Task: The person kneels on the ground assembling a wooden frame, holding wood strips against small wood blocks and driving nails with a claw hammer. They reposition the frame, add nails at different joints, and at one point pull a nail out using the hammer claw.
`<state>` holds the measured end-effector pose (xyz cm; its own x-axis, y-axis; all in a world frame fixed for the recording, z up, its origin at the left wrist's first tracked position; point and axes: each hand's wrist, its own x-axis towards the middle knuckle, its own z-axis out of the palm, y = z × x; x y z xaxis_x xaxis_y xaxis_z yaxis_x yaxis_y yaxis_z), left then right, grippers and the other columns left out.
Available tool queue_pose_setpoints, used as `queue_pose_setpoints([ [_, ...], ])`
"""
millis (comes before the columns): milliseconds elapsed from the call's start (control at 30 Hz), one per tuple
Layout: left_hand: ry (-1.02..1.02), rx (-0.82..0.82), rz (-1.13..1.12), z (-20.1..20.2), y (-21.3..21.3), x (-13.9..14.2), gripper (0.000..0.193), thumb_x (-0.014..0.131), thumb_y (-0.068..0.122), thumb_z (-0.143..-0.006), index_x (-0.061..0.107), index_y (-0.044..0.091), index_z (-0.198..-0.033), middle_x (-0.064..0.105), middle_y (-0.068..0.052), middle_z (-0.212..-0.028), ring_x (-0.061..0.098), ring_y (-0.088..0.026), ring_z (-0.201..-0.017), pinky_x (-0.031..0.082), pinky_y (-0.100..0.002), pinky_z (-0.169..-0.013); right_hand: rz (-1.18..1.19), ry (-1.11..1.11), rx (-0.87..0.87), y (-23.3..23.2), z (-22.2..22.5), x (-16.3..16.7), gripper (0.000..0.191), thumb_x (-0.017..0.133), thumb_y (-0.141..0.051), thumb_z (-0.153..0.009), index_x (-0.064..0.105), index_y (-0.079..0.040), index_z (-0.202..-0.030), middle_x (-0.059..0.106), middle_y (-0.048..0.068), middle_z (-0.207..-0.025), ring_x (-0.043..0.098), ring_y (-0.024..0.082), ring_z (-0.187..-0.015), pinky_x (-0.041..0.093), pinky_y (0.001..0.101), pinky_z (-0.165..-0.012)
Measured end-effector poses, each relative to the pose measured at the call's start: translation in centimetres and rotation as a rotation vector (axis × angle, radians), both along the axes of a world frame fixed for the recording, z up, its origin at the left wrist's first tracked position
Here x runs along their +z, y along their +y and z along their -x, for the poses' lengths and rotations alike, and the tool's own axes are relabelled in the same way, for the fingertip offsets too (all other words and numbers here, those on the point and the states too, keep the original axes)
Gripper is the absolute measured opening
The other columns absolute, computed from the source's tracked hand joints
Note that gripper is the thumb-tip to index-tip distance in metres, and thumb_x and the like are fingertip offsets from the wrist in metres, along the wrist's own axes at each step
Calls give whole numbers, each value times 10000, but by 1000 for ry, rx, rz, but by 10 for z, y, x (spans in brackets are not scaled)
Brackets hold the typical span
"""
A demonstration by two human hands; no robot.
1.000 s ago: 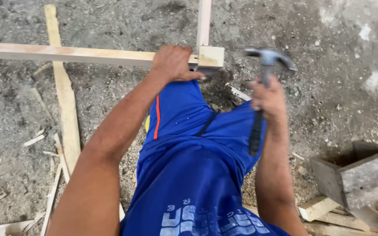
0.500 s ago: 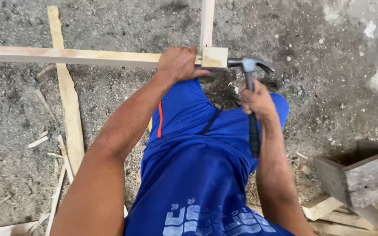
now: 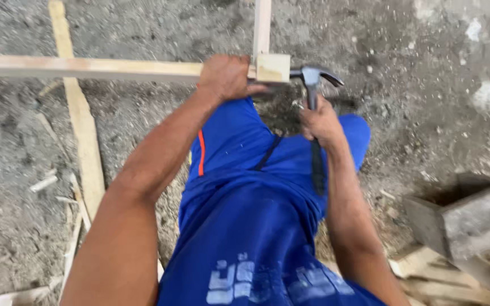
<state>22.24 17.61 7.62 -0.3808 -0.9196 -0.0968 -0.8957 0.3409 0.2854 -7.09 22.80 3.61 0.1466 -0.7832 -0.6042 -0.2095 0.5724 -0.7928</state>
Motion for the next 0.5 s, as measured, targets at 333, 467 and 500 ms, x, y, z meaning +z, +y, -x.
queue_pose_setpoints([
  [333,-111,-1,-181,3,-5,10,938,585,850,-849,634,-41,-1141,737,-175,-799,752,-323,-749,615,-458,-653,427,-260,-1043,-20,76,89,101,475,28,-981,531,-20,-913,517,40,-649,451,111,-442,364,269,-336],
  [467,-63,1,-49,0,-2,6,864,616,809,-860,663,-26,-1079,742,-171,-841,750,-338,-772,610,-464,-681,53,-96,-213,12,-4,54,121,564,4,-932,474,-77,-940,481,34,-612,461,133,-422,359,297,-338],
  [500,-43,-7,-41,0,-1,5,842,622,796,-876,668,-21,-1073,745,-176,-853,751,-338,-792,612,-460,-698,31,-78,-134,13,-9,47,157,587,-2,-920,460,-91,-947,472,33,-603,464,138,-417,357,303,-339],
])
